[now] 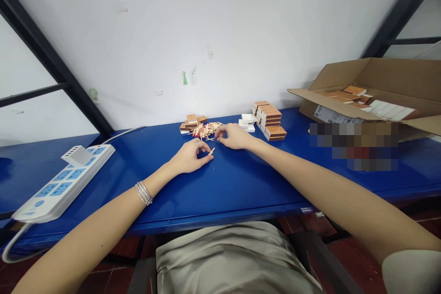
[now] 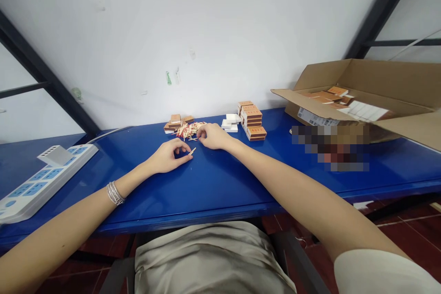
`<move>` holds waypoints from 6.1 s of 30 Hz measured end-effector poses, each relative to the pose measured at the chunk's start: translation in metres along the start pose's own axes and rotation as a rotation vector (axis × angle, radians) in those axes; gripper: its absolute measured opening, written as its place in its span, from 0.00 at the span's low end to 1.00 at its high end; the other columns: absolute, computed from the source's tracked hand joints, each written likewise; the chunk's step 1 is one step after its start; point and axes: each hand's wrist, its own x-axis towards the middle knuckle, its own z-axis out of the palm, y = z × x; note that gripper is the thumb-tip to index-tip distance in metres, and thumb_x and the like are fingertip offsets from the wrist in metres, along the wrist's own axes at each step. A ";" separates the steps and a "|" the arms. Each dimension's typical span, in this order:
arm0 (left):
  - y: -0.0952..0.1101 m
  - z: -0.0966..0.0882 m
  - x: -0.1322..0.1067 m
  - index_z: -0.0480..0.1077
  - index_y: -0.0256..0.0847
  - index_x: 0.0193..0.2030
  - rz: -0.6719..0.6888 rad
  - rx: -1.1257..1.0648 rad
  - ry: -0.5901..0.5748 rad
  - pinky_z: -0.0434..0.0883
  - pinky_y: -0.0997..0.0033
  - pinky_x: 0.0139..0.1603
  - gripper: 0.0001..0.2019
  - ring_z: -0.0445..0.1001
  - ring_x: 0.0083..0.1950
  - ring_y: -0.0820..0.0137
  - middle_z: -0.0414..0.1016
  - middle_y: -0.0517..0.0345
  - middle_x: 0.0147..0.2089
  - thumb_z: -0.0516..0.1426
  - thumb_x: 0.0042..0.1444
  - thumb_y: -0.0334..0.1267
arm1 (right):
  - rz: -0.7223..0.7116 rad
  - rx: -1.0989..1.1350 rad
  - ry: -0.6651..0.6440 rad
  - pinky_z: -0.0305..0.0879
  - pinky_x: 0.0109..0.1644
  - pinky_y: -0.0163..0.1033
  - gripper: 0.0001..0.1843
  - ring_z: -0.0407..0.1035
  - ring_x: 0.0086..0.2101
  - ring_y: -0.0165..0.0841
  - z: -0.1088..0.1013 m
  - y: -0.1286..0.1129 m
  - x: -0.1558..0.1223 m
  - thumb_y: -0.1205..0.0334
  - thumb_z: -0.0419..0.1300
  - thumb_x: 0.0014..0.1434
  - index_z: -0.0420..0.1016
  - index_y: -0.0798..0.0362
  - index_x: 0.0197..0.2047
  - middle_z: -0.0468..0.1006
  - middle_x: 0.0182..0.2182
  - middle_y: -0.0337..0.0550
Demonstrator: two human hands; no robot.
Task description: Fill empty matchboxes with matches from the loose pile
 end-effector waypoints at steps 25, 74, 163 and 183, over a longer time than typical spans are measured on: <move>-0.007 -0.005 0.004 0.73 0.36 0.40 -0.161 -0.196 0.079 0.66 0.74 0.29 0.12 0.66 0.27 0.75 0.73 0.58 0.31 0.57 0.53 0.42 | -0.075 0.176 0.114 0.60 0.33 0.31 0.02 0.69 0.28 0.27 0.006 -0.017 0.000 0.66 0.58 0.50 0.71 0.55 0.29 0.77 0.28 0.39; -0.014 -0.013 0.001 0.71 0.38 0.44 -0.070 -0.061 -0.019 0.67 0.75 0.31 0.14 0.67 0.27 0.77 0.73 0.59 0.35 0.54 0.50 0.32 | 0.115 -0.184 0.057 0.63 0.45 0.38 0.15 0.72 0.42 0.38 -0.001 -0.010 0.000 0.69 0.50 0.60 0.73 0.54 0.47 0.79 0.43 0.49; -0.006 -0.004 0.044 0.70 0.35 0.34 -0.405 -0.578 0.246 0.65 0.76 0.19 0.11 0.71 0.23 0.74 0.76 0.53 0.27 0.60 0.54 0.42 | 0.273 0.635 0.155 0.54 0.16 0.30 0.12 0.61 0.16 0.21 0.013 -0.021 -0.003 0.56 0.60 0.58 0.77 0.55 0.41 0.80 0.33 0.43; -0.004 -0.012 0.044 0.71 0.33 0.32 -0.462 -0.630 0.324 0.63 0.80 0.15 0.07 0.69 0.20 0.76 0.71 0.58 0.22 0.60 0.55 0.36 | -0.239 0.144 -0.028 0.60 0.34 0.32 0.06 0.67 0.26 0.25 0.007 -0.019 -0.010 0.66 0.59 0.54 0.78 0.55 0.33 0.79 0.29 0.39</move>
